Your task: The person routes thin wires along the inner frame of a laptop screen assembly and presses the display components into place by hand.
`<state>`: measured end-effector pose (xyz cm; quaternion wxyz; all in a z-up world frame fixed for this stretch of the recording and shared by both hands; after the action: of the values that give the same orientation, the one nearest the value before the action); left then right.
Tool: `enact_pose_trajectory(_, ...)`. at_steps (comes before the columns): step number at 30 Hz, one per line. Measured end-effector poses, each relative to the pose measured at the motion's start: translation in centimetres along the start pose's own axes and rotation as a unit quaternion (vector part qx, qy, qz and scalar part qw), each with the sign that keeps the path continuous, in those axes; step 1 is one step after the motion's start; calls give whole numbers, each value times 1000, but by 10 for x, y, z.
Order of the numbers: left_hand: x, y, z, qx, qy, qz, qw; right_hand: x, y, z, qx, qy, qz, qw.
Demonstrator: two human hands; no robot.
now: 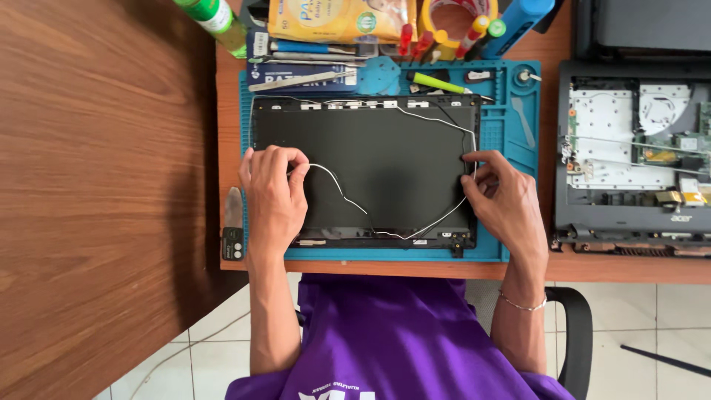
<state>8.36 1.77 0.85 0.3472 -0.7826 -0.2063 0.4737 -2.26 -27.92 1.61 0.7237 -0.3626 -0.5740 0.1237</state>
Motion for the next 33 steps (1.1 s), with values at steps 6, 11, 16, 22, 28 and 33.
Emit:
enact_pose_trajectory(6,8,5,-4,-10,-5,-32,999,3,5,5,-4,-10,35,999)
enact_pose_trajectory(11,11,7,-3,1,-5,-64,998,4,3,5,-12,17,10,1000)
enact_pose_trajectory(16,11,-1,1,6,-8,-47,999,3,-1,1,-46,-15,9,999)
enact_pose_trajectory(22,15,-29,13,-30,-52,-36,998,-6,-4,-1,-78,-9,-8,997)
enact_pose_trajectory(28,33,-45,39,-56,-197,20,979,-16,-5,5,-85,3,-43,995)
enact_pose_trajectory(33,39,-39,58,-67,-251,38,965,-21,-4,8,-69,-4,-71,995)
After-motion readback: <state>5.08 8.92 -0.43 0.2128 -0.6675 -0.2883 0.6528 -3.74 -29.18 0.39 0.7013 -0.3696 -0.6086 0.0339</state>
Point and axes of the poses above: each hand's wrist, its own z-axis away from the middle knuckle, its own y-axis out of the palm, x = y × z, the point moved 6 cm from there along -z, towards the middle knuckle, and after that the axes turned 1 degree about x, right-handed, at the moved point
